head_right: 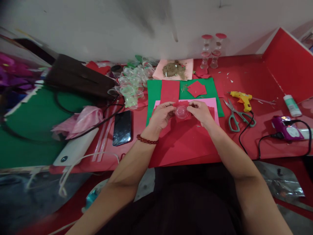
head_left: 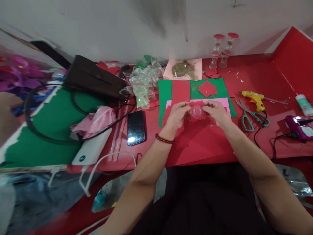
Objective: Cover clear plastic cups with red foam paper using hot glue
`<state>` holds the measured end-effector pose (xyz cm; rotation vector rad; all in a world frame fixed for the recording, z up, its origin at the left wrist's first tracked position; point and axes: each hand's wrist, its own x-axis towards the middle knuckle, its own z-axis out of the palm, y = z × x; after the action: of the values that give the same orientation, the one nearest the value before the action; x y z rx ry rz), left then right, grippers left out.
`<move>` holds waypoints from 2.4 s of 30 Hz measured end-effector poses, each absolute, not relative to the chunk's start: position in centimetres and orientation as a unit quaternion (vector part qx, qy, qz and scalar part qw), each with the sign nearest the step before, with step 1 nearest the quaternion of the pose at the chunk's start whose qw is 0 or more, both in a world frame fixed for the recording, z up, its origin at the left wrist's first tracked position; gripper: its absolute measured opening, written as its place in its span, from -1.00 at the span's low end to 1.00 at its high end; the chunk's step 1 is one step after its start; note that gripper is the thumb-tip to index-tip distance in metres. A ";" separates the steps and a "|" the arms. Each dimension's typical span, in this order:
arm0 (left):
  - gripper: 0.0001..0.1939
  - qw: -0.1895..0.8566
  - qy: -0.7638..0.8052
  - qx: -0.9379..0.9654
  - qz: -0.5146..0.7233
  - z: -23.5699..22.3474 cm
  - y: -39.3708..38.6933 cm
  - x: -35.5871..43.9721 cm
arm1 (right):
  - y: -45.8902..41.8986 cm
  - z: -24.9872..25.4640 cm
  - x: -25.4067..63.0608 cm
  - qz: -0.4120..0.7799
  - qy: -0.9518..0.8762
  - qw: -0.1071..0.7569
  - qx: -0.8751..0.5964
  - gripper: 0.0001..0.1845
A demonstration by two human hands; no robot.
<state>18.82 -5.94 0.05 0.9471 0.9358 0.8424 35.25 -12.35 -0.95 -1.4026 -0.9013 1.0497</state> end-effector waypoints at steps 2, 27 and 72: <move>-0.89 0.696 0.421 0.426 0.396 0.1 -6.0 18.9 | -12.3 -1.0 35.3 0.453 -0.377 0.552 -0.590 -0.87; -0.62 0.693 0.409 0.484 0.344 -1.3 -5.6 18.5 | -12.1 -1.5 35.6 0.409 -0.362 0.582 -0.602 -0.83; -0.60 0.770 0.314 0.481 0.278 -0.6 -5.5 17.7 | -12.1 -1.3 35.3 0.385 -0.386 0.571 -0.613 -0.88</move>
<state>17.67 -5.46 -0.58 1.0441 0.6802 0.6026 35.34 -12.12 -1.27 -1.4382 -0.9059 0.9041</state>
